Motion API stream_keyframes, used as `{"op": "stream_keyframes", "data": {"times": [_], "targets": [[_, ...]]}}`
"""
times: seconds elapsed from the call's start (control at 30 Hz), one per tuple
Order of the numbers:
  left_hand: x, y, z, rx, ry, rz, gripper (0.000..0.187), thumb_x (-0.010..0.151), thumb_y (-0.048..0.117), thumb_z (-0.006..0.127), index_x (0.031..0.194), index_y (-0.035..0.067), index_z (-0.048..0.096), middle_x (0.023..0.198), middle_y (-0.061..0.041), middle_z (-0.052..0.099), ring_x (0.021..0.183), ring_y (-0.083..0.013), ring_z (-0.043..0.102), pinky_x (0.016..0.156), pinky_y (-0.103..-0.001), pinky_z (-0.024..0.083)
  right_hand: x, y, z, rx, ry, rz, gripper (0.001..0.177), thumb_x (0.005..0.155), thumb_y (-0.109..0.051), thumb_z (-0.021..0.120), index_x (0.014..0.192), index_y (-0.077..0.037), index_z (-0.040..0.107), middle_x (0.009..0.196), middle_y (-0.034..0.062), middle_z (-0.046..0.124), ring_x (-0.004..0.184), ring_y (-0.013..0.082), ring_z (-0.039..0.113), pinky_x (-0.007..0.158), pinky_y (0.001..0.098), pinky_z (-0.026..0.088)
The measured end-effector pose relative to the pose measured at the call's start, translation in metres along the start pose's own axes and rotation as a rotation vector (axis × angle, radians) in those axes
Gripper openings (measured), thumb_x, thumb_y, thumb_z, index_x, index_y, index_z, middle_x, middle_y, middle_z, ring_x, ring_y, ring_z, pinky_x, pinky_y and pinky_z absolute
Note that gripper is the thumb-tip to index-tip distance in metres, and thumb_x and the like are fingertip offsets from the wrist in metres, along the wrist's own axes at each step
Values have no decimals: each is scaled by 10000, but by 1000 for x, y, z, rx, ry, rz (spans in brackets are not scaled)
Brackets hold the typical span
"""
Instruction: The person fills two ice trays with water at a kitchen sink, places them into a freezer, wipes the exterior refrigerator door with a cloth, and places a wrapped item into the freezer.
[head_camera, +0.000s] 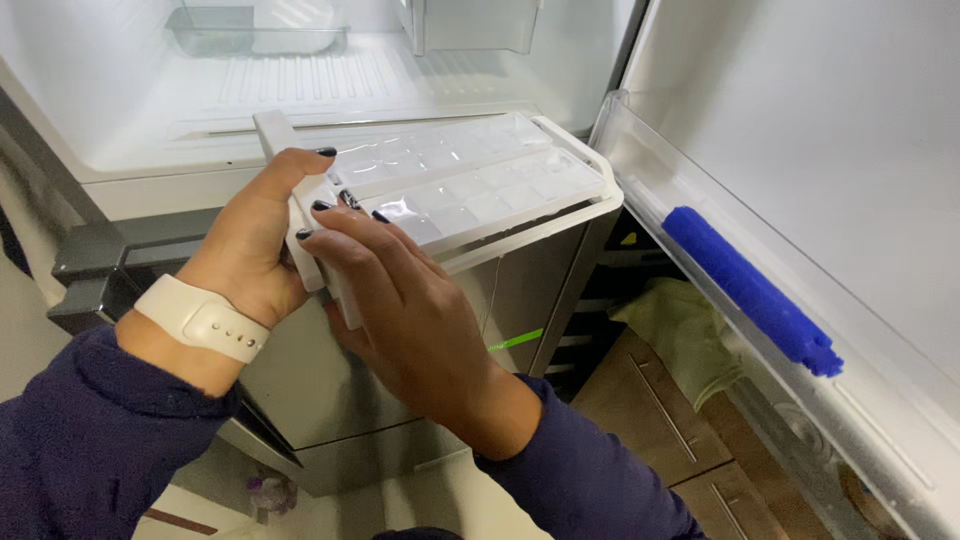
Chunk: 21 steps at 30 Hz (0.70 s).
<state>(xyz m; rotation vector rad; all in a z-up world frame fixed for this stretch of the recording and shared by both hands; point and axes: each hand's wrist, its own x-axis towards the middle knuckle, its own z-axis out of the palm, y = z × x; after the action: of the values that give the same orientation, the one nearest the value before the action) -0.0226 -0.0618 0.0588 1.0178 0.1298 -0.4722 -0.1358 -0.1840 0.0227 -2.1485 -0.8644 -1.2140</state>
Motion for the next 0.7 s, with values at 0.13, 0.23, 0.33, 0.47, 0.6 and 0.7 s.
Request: {"op": "stream_keyframes", "data": {"times": [0.13,0.23,0.33,0.47,0.6,0.7], "targets": [[-4,-3,11,-24,-15,54,184,831,299,694,839,154,582,686,-3,594,566,-133,557,533,-266,454,-2,8,-14,37,-37,-13,530,908,107,739,1355,-19,483,1422,192,553,1350,383,623,1218,460,495],[-5,-4,18,-25,-8,101,183,837,329,692,821,179,588,676,9,607,568,-121,574,545,-258,477,0,13,-22,3,-79,3,546,925,46,749,1374,-49,454,1467,178,527,1413,366,580,1214,456,485],[-6,-3,22,-55,-5,114,198,836,336,695,835,171,586,695,7,610,578,-113,576,537,-249,469,3,18,-26,50,-48,-17,545,929,64,762,1358,-53,446,1454,187,532,1395,383,595,1226,463,488],[-8,-1,28,-119,-58,173,167,836,273,676,891,139,594,741,-25,627,620,-141,596,602,-265,512,4,27,-31,81,-84,-16,574,942,60,759,1392,-66,426,1492,183,507,1459,375,542,1275,459,445],[-4,2,34,-172,-26,201,174,823,246,677,933,133,604,786,-45,648,672,-185,627,631,-313,535,9,40,-33,115,-70,-72,568,969,47,753,1418,-62,422,1492,201,507,1453,399,547,1296,481,440],[-3,5,38,-174,-74,203,191,833,275,669,902,128,569,726,-24,588,617,-151,574,546,-267,458,14,50,-36,130,-85,-114,596,970,60,781,1429,-61,421,1484,196,519,1437,403,557,1287,484,450]]}}
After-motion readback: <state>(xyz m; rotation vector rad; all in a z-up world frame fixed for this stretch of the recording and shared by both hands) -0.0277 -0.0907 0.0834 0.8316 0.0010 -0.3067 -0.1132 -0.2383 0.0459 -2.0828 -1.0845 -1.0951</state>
